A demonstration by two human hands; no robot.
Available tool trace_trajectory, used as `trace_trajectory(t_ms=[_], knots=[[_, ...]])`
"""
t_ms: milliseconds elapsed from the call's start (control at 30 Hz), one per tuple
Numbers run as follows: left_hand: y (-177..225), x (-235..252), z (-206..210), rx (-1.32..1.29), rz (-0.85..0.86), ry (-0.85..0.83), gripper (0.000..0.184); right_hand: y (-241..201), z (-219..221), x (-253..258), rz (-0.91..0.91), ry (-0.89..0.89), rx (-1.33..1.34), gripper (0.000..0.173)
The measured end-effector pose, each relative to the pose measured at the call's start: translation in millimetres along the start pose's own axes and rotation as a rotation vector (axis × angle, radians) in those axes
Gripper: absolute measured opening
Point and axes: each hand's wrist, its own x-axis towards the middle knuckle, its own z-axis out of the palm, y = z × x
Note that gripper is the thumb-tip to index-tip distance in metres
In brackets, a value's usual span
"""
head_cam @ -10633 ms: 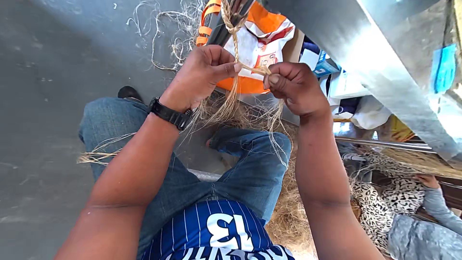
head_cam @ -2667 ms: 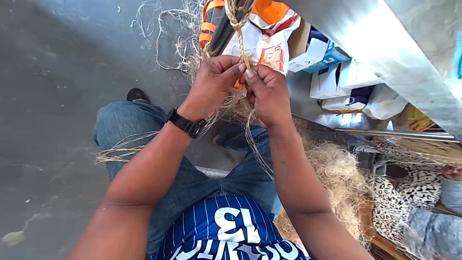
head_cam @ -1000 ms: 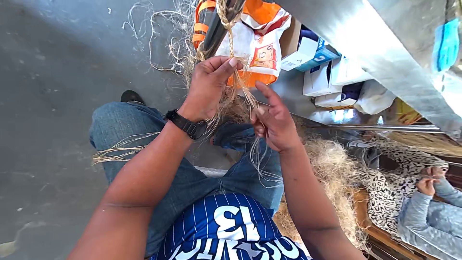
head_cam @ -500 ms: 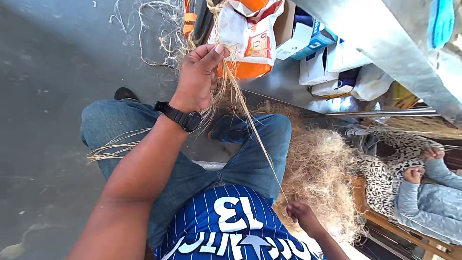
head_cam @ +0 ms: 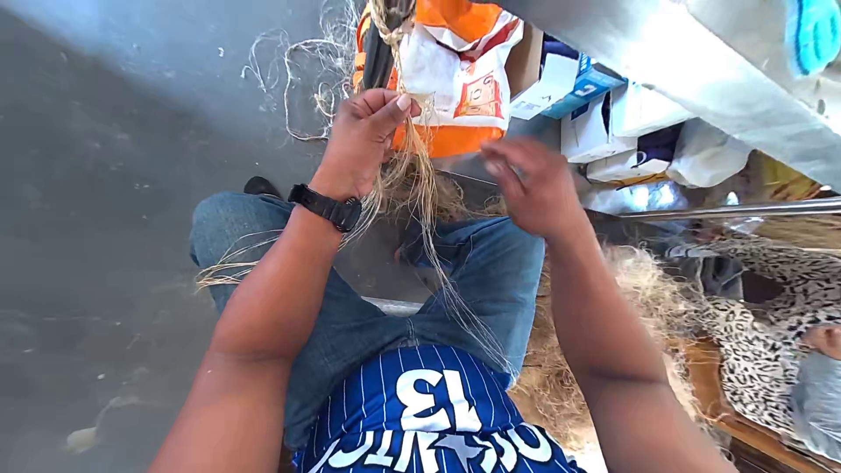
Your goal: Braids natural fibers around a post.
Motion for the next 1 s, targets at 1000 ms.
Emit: trace_trajectory(t_ms=[1000], knots=[[0, -1, 1, 0.326, 0.131, 0.102, 0.014, 8, 6, 114, -0.022, -0.398, 0.418, 0.024]])
